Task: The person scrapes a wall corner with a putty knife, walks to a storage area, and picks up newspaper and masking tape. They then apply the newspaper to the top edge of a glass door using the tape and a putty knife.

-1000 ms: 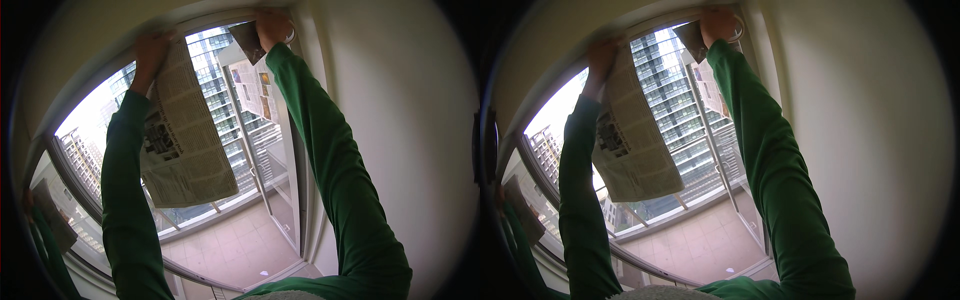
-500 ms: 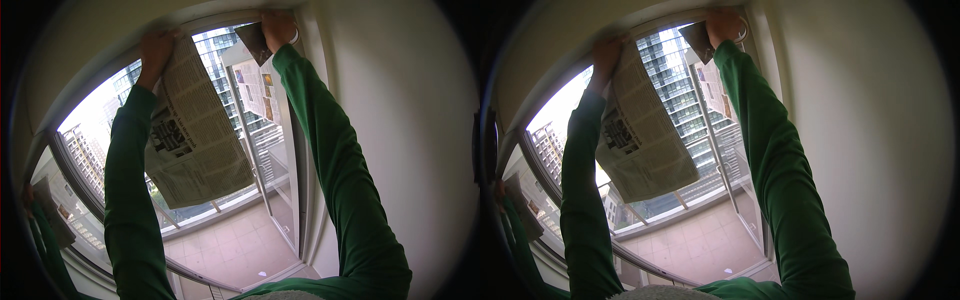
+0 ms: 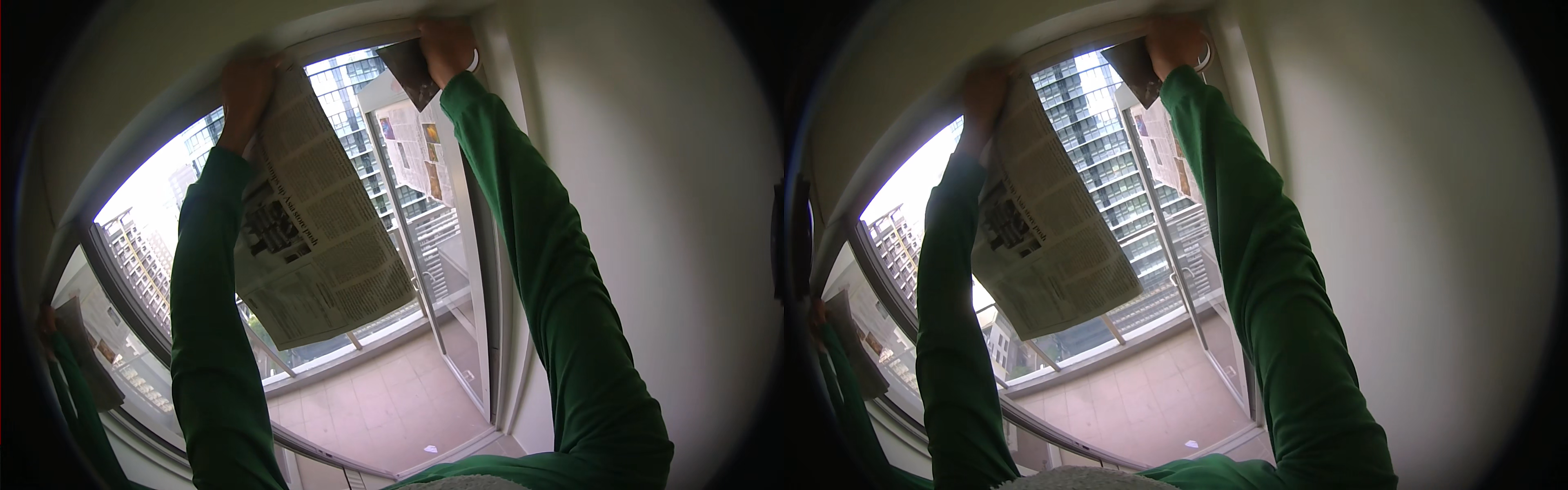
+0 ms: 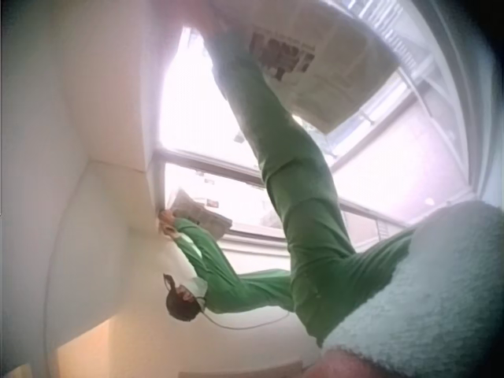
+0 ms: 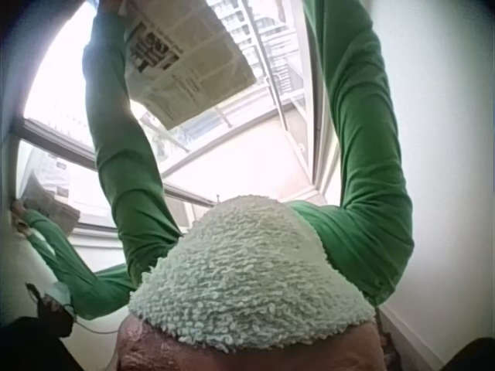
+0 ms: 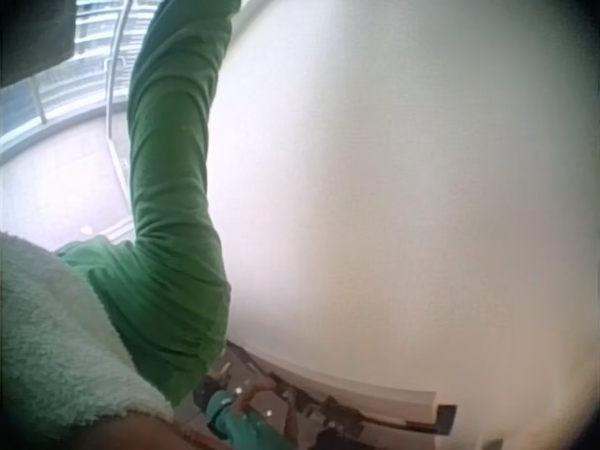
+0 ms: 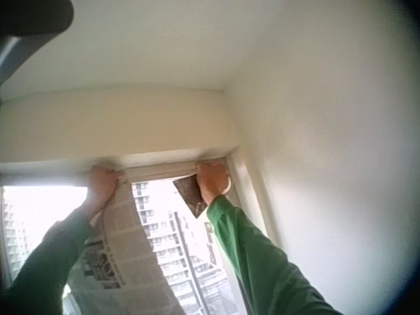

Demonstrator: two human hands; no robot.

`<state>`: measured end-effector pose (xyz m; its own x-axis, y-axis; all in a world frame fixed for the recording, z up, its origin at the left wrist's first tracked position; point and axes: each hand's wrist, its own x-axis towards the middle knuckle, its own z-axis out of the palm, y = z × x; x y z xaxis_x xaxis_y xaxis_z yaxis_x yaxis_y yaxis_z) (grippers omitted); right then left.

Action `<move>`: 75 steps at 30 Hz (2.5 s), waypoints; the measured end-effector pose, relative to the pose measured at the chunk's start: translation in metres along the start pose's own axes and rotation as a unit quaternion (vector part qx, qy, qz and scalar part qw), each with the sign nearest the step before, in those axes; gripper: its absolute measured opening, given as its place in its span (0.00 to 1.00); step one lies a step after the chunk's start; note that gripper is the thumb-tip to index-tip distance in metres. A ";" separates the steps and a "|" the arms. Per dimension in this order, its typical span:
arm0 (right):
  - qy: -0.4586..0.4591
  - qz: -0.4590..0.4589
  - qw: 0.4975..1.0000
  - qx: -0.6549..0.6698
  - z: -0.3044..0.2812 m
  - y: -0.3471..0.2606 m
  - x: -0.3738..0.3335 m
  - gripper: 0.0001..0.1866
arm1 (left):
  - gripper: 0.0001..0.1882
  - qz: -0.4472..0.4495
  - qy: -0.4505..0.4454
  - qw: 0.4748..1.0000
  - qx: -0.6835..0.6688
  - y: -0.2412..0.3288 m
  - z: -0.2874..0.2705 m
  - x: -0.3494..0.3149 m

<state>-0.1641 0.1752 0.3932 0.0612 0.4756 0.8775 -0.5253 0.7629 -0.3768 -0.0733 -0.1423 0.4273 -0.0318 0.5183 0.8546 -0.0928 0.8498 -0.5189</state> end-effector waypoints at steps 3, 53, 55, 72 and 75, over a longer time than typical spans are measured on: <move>-0.005 -0.050 0.995 -0.085 0.005 0.011 0.007 0.16 | 0.15 -0.014 0.003 0.999 -0.029 -0.007 0.001 0.000; -0.252 -0.070 0.955 0.138 -0.054 -0.036 -0.115 0.36 | 0.24 -0.643 -0.189 0.668 -0.322 0.114 -0.125 -0.470; -0.353 0.009 0.910 0.216 -0.095 -0.024 -0.169 0.38 | 0.23 -0.641 -0.201 0.651 -0.355 0.138 -0.120 -0.475; -0.567 0.719 0.168 0.365 -0.323 0.023 -0.620 0.34 | 0.25 -0.528 -0.621 0.149 -0.559 0.306 -0.188 -0.622; -0.501 0.768 0.085 0.390 -0.322 0.023 -0.655 0.33 | 0.23 -0.578 -0.610 0.043 -0.541 0.313 -0.184 -0.643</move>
<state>0.0571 0.0224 -0.2858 -0.4859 -0.8222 -0.2965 0.8183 -0.3087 -0.4848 0.1012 -0.1923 -0.2882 -0.7181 0.2393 -0.6535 -0.6538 0.0898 0.7513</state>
